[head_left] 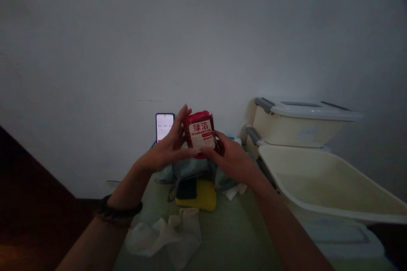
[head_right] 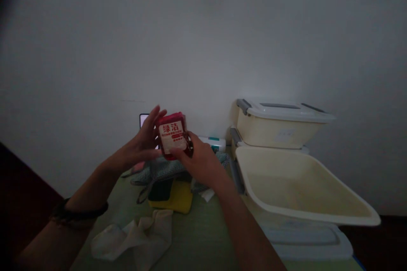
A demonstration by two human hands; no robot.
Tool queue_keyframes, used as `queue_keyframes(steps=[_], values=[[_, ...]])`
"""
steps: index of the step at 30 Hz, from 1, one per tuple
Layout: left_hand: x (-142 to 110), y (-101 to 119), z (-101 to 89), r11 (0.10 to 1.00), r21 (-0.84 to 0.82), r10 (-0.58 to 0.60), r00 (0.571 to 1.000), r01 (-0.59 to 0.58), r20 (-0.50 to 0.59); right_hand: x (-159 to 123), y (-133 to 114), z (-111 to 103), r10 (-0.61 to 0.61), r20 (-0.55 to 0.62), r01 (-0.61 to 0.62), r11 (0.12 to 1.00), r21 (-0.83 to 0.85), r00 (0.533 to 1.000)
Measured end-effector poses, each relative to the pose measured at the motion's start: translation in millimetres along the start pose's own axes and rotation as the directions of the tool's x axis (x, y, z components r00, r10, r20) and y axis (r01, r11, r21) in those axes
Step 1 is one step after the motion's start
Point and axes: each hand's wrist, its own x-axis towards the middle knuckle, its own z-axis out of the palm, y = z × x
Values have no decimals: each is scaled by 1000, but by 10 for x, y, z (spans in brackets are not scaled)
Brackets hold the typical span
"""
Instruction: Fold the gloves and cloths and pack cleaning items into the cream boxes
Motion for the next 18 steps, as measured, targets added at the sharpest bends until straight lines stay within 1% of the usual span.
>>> queue_keyframes(steps=[2, 3, 4, 5, 7, 9, 10, 11, 12, 13, 15, 18], values=[[0, 4, -7, 979, -199, -61, 993, 39, -105, 5, 11, -13, -54, 17, 52, 994, 93, 998], [5, 4, -7, 963, -264, -96, 988, 60, -124, 2, 6, -23, -87, 23, 84, 990, 117, 996], [11, 6, -8, 942, -323, -128, 986, 89, -104, -5, -3, -36, -121, 27, 116, 985, 125, 992], [19, 10, -9, 914, -386, -159, 986, 127, -52, -12, -14, -54, -147, 31, 142, 984, 111, 989], [32, 29, -15, 829, -511, -210, 973, 227, 91, -28, -36, -102, -170, 29, 169, 985, 31, 985], [37, 51, -13, 736, -583, -263, 939, 343, 221, -37, -47, -157, -179, 17, 180, 981, -77, 984], [36, 58, -2, 704, -592, -289, 919, 393, 267, -40, -47, -181, -188, 12, 188, 974, -124, 982], [32, 56, 20, 686, -589, -310, 904, 427, 294, -41, -42, -200, -199, 9, 198, 967, -157, 980], [26, 45, 52, 682, -585, -321, 898, 439, 300, -43, -33, -212, -211, 12, 210, 962, -177, 977], [17, 23, 95, 688, -583, -325, 901, 433, 286, -46, -20, -216, -221, 19, 221, 957, -186, 975], [-1, -52, 198, 713, -583, -332, 919, 391, 210, -56, 17, -199, -217, 49, 223, 956, -189, 975], [-19, -194, 323, 732, -575, -385, 918, 366, 94, -68, 81, -114, -119, 59, 128, 970, -205, 991]])
